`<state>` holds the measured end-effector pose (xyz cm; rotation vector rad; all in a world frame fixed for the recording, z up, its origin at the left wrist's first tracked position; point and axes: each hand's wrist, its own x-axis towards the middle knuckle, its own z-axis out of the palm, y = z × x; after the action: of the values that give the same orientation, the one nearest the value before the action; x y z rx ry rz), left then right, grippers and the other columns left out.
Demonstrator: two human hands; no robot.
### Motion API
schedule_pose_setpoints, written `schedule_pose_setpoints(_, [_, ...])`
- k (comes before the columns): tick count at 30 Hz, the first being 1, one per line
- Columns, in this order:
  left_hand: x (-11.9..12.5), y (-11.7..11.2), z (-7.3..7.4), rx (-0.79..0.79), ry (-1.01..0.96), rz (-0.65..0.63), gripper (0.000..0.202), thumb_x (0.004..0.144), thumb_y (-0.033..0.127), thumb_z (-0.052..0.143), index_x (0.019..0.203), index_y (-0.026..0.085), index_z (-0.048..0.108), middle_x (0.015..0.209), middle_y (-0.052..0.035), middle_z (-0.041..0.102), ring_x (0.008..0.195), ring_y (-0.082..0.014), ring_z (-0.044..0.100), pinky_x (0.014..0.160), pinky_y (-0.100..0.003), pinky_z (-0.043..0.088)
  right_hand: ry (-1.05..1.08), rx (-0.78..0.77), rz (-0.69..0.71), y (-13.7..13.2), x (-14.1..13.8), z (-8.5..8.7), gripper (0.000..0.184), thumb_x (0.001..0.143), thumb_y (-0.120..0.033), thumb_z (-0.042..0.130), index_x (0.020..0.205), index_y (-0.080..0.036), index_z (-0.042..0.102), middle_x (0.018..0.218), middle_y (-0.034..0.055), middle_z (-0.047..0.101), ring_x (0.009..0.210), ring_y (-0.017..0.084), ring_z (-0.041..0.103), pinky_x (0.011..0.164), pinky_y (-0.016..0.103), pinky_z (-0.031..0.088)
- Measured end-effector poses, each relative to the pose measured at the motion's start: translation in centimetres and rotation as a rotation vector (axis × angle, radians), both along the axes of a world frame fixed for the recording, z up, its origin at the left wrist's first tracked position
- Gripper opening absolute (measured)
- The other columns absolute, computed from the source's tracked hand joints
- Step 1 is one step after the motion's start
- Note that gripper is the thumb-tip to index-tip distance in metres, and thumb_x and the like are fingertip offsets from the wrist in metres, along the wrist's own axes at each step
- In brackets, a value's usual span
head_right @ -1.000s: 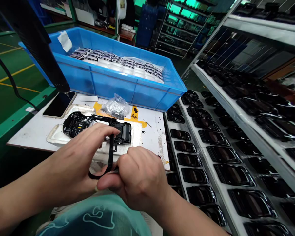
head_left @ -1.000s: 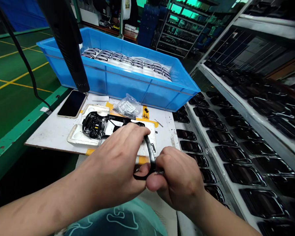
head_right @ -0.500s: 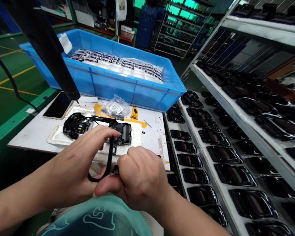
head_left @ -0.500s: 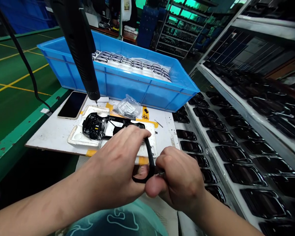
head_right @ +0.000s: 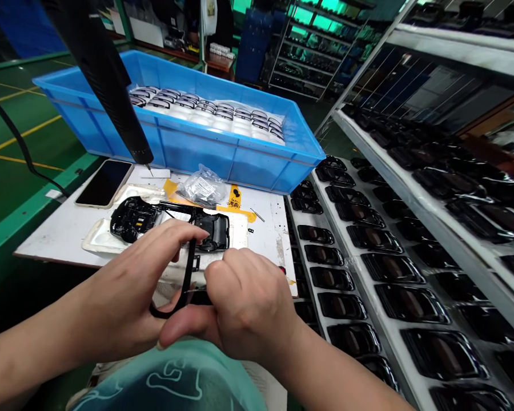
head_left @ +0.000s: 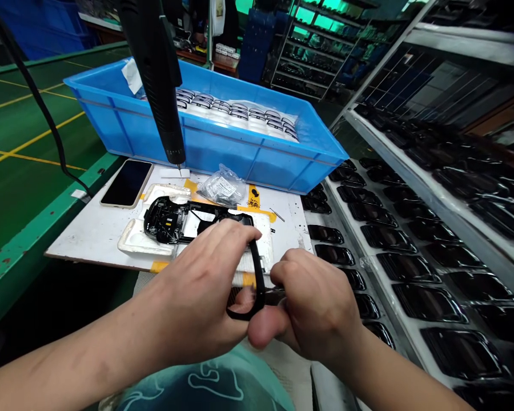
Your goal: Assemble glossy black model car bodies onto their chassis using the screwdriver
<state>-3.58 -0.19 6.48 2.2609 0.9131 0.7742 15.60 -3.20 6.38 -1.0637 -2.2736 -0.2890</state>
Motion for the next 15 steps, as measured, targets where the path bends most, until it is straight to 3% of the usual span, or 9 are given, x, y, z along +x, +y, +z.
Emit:
schedule_pose_setpoints(5, [-0.11,-0.12,-0.11,-0.032,0.004,-0.001,0.062,0.073,0.015,0.069,0.13,0.018,0.043,0.125,-0.0095,0.058,0.114,-0.0255,0.055,0.102,-0.041,0.047,-0.021,-0.042,0.045,-0.15,0.06,-0.03,0.063,0.106,-0.056,0.029,0.062,-0.017,0.052,0.055,0.0011,0.043,0.054,0.013,0.038,0.055,0.032,0.024])
schedule_pose_setpoints(9, [-0.16,-0.19,-0.24,-0.038,-0.015,-0.026,0.06,0.077,0.018,0.07,0.13,0.017,0.044,0.125,-0.0093,0.058,0.114,-0.0241,0.054,0.103,-0.039,0.047,0.017,-0.02,0.016,-0.07,-0.03,-0.06,0.065,0.101,-0.067,0.03,0.063,-0.017,0.051,0.055,-0.0007,0.042,0.053,0.012,0.037,0.054,0.031,0.026])
schedule_pose_setpoints(11, [-0.15,-0.16,-0.37,-0.054,-0.032,-0.035,0.063,0.074,0.015,0.071,0.131,0.017,0.044,0.124,-0.0084,0.057,0.114,-0.0228,0.054,0.103,-0.037,0.047,0.006,-0.02,0.003,0.0,-0.13,-0.04,0.068,0.099,-0.069,0.028,0.063,-0.017,0.052,0.054,-0.0002,0.042,0.053,0.013,0.036,0.053,0.031,0.026])
schedule_pose_setpoints(15, [-0.04,-0.11,-0.75,-0.111,-0.085,-0.029,0.071,0.068,0.009,0.07,0.133,0.018,0.043,0.123,-0.0067,0.055,0.111,-0.0216,0.054,0.102,-0.036,0.048,-0.001,-0.059,0.067,-0.08,-0.18,-0.1,0.065,0.104,-0.059,0.03,0.062,-0.016,0.055,0.055,0.0013,0.045,0.053,0.013,0.04,0.055,0.033,0.025])
